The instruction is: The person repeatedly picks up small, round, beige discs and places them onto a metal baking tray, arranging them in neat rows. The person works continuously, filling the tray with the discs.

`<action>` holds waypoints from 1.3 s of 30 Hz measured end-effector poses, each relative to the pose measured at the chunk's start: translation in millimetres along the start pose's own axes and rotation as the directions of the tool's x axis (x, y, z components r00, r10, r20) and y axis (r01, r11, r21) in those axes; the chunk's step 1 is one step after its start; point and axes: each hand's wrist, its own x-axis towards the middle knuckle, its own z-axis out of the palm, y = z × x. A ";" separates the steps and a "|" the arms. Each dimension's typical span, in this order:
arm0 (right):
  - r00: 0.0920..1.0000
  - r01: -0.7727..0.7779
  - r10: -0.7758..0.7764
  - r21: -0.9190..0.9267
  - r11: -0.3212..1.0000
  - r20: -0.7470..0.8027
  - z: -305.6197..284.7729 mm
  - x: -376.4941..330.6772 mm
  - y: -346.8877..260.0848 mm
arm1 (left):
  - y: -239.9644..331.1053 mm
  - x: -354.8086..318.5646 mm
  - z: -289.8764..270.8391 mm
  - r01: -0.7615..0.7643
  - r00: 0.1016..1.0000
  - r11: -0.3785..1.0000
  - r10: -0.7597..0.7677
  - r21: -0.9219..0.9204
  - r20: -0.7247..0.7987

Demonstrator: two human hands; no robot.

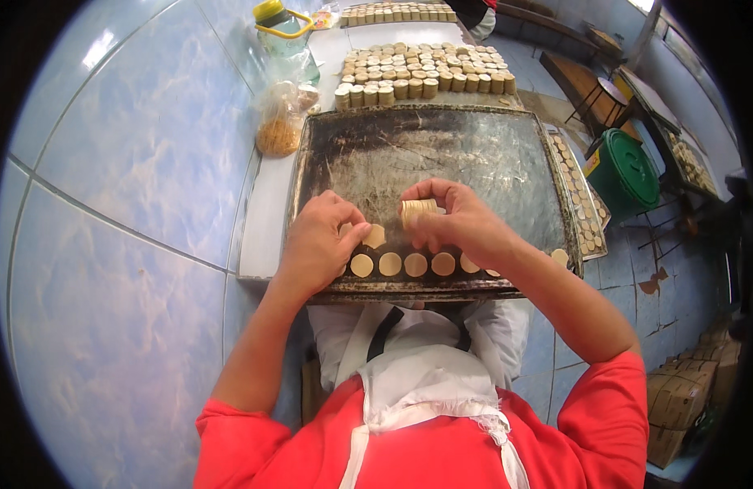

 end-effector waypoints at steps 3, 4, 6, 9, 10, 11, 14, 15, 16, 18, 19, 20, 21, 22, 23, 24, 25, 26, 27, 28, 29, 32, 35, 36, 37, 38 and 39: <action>0.999 -0.021 0.019 -0.049 0.999 -0.036 4.8 -6.9 -4.1 | 12.4 1.1 3.6 -0.024 0.999 0.988 0.020 -0.151 -0.026; 1.000 -0.002 0.001 -0.047 0.999 -0.027 7.3 -8.6 -4.8 | 17.0 1.4 4.8 -0.033 0.999 0.971 0.026 -0.235 -0.031; 1.000 -0.022 0.022 -0.058 0.998 -0.003 7.1 -13.0 -6.9 | 26.2 4.6 10.4 0.015 0.999 0.937 0.002 -0.349 0.049; 0.994 -0.108 0.109 -0.073 0.991 0.010 -2.0 -23.3 -7.3 | 30.9 11.7 12.3 0.046 0.990 0.914 0.011 -0.403 0.139; 0.994 -0.112 0.112 -0.066 0.991 -0.002 -4.4 -25.2 -5.8 | 31.0 13.5 12.3 0.041 0.986 0.913 0.029 -0.407 0.166; 0.993 -0.116 0.115 -0.057 0.992 -0.014 -6.6 -27.4 -3.8 | 30.9 15.5 12.1 -0.007 0.987 0.966 0.047 -0.258 0.151; 0.992 -0.075 0.072 -0.025 0.997 -0.100 -11.8 -34.7 3.2 | 33.3 17.8 15.2 -0.081 0.984 0.995 0.088 -0.051 0.152; 0.997 -0.037 0.038 0.009 0.999 -0.072 -14.0 -37.0 4.6 | 36.4 16.7 18.1 -0.031 0.981 0.990 0.057 -0.141 0.188; 0.997 -0.039 0.041 0.031 0.999 -0.066 -16.1 -39.5 5.6 | 39.8 16.1 21.3 0.025 0.974 0.973 0.028 -0.228 0.226; 0.998 -0.051 0.054 0.061 0.997 -0.042 -19.4 -42.7 6.7 | 47.5 17.7 28.9 -0.015 0.976 0.939 0.089 -0.343 0.200; 0.998 -0.060 0.062 0.068 0.996 -0.027 -22.1 -43.1 6.3 | 50.1 19.8 31.0 -0.088 0.974 0.903 0.166 -0.421 0.153; 0.998 -0.067 0.069 0.075 0.995 -0.013 -24.8 -43.8 5.7 | 51.7 23.0 31.6 -0.043 0.974 0.924 0.123 -0.380 0.190; 0.997 -0.059 0.061 0.048 0.997 -0.037 -27.7 -45.8 5.1 | 52.4 26.8 31.4 -0.050 0.972 0.931 0.129 -0.361 0.198; 0.997 -0.051 0.053 0.023 0.998 -0.061 -30.9 -48.4 4.2 | 53.0 29.6 31.0 -0.040 0.969 0.945 0.116 -0.326 0.220; 0.989 -0.092 0.090 -0.015 0.996 -0.113 -32.8 -50.8 3.9 | 53.8 31.2 30.8 -0.074 0.970 0.974 0.120 -0.215 0.212; 0.993 -0.058 0.057 -0.003 0.998 -0.104 -34.4 -54.2 3.9 | 54.3 32.8 30.9 -0.091 0.971 0.992 0.107 -0.087 0.215; 0.990 -0.071 0.070 -0.006 0.997 -0.125 -36.9 -59.3 3.2 | 55.3 34.5 32.0 -0.109 0.971 0.993 0.098 0.041 0.217; 0.985 -0.085 0.082 -0.011 0.996 -0.152 -38.7 -63.7 2.8 | 56.8 35.5 33.9 -0.092 0.965 0.994 0.105 -0.067 0.239; 0.988 -0.067 0.067 0.004 0.998 -0.138 -39.0 -65.9 3.0 | 58.8 35.8 36.2 -0.069 0.959 0.982 0.113 -0.174 0.260; 0.991 -0.048 0.050 0.014 0.999 -0.127 -38.6 -67.1 3.2 | 61.3 36.2 39.0 -0.081 0.954 0.950 0.162 -0.303 0.253; 0.995 0.003 0.000 0.028 1.000 -0.097 -39.2 -68.2 2.9 | 64.7 38.8 44.1 -0.086 0.946 0.904 0.206 -0.418 0.250; 0.994 -0.023 0.023 0.000 1.000 -0.109 -46.0 -74.0 0.6 | 71.3 48.2 49.9 -0.015 0.923 0.880 0.194 -0.474 0.331; 0.980 -0.079 0.082 0.020 0.997 -0.181 -57.7 -84.0 -1.6 | 76.7 56.2 51.6 0.054 0.916 0.973 0.041 -0.223 0.399; 0.983 -0.034 0.039 0.032 0.999 -0.178 -59.4 -87.5 -0.9 | 79.7 56.9 54.4 0.021 0.918 0.969 0.078 -0.244 0.388; 0.981 -0.013 0.020 0.037 0.999 -0.192 -60.8 -89.6 0.0 | 82.8 56.5 56.8 0.027 0.916 0.974 0.066 -0.225 0.395; 0.978 -0.003 0.012 0.043 0.999 -0.208 -61.9 -91.3 1.1 | 86.1 57.0 60.0 0.018 0.918 0.976 0.071 -0.219 0.390; 0.979 0.003 0.013 0.079 0.997 -0.206 -63.4 -94.0 2.1 | 89.8 58.2 64.3 -0.027 0.919 0.962 0.131 -0.272 0.371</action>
